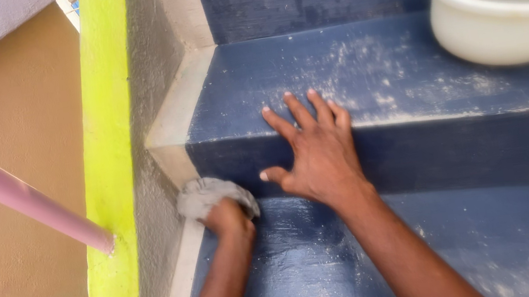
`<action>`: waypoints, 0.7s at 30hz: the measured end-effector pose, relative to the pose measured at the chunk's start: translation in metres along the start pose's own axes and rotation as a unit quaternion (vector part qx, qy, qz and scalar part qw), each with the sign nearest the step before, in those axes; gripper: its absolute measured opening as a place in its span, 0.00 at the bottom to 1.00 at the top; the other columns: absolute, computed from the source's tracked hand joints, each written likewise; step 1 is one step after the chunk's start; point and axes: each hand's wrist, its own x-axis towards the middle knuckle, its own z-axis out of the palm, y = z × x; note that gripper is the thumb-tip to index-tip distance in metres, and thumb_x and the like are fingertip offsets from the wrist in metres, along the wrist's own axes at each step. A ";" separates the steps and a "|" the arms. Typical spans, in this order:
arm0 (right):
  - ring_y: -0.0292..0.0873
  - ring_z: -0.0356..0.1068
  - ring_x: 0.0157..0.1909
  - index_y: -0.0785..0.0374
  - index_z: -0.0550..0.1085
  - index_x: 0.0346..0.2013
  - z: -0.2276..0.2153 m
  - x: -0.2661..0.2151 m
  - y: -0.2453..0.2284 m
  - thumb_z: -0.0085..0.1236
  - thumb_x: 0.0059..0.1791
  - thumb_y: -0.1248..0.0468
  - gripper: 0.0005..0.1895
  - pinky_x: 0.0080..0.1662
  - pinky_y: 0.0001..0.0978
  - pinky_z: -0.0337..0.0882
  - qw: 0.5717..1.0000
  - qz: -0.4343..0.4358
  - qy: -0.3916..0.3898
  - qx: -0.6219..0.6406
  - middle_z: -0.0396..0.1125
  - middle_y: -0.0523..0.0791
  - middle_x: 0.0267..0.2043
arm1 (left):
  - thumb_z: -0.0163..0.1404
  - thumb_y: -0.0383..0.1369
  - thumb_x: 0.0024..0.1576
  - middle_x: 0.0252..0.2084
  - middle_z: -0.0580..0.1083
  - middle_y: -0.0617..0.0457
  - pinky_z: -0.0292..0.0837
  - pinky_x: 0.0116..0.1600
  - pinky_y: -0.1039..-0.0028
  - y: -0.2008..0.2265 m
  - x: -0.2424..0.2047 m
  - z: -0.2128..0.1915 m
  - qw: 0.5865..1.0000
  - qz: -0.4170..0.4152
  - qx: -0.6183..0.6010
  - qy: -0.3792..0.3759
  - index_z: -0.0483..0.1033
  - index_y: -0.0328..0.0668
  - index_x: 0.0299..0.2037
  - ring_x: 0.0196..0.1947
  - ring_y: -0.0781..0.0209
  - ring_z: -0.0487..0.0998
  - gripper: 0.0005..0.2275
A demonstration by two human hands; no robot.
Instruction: The person wipes the blue-painted concrete steps and the adjacent yellow-painted wall with a gray cloth. They repeatedly dip the cloth into a white bowl of water placed on the stairs to wet it, then scrub the stair treads, risers, and the wall surface. The person also wipes the pink metal railing along the staircase.
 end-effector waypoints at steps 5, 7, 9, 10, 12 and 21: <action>0.60 0.38 0.77 0.42 0.59 0.73 -0.001 0.005 0.008 0.65 0.36 0.32 0.54 0.68 0.58 0.39 0.999 -0.009 0.037 0.012 0.46 0.50 0.78 | 0.52 0.27 0.56 0.60 0.65 0.38 0.66 0.61 0.59 0.069 0.039 0.009 0.992 0.113 -0.055 -0.027 0.60 0.38 0.64 0.60 0.47 0.68 0.25; 0.59 0.37 0.77 0.41 0.59 0.73 0.007 -0.004 -0.001 0.65 0.36 0.32 0.54 0.68 0.57 0.39 1.000 -0.009 0.013 0.020 0.46 0.50 0.77 | 0.52 0.27 0.56 0.60 0.65 0.38 0.66 0.61 0.59 0.065 0.031 0.006 0.976 0.216 -0.006 -0.019 0.61 0.38 0.64 0.60 0.47 0.68 0.24; 0.57 0.37 0.77 0.39 0.58 0.73 0.001 0.001 0.000 0.65 0.35 0.32 0.55 0.69 0.55 0.39 1.000 0.009 -0.003 0.000 0.45 0.48 0.76 | 0.52 0.27 0.56 0.60 0.65 0.38 0.67 0.61 0.59 0.040 0.010 0.022 0.964 0.259 0.051 -0.009 0.61 0.38 0.64 0.59 0.47 0.69 0.24; 0.57 0.37 0.77 0.39 0.57 0.74 0.000 0.001 -0.002 0.65 0.35 0.32 0.55 0.69 0.54 0.39 1.000 0.007 -0.006 -0.002 0.45 0.48 0.77 | 0.52 0.27 0.56 0.60 0.66 0.39 0.67 0.60 0.59 0.024 0.000 0.020 0.967 0.245 0.070 0.000 0.61 0.38 0.64 0.59 0.47 0.69 0.24; 0.57 0.36 0.77 0.40 0.56 0.74 -0.003 -0.001 -0.002 0.64 0.36 0.32 0.56 0.69 0.54 0.39 1.000 0.010 -0.012 -0.008 0.44 0.48 0.79 | 0.52 0.27 0.56 0.59 0.66 0.39 0.67 0.60 0.59 -0.005 -0.012 0.011 0.991 0.124 0.052 0.026 0.62 0.37 0.64 0.59 0.47 0.69 0.24; 0.56 0.33 0.77 0.39 0.56 0.74 0.000 -0.001 0.010 0.62 0.38 0.43 0.50 0.69 0.58 0.35 0.999 -0.010 -0.025 0.032 0.41 0.49 0.80 | 0.52 0.26 0.56 0.58 0.67 0.39 0.69 0.58 0.60 0.048 0.017 0.023 0.995 0.042 -0.085 0.040 0.63 0.37 0.62 0.57 0.48 0.71 0.23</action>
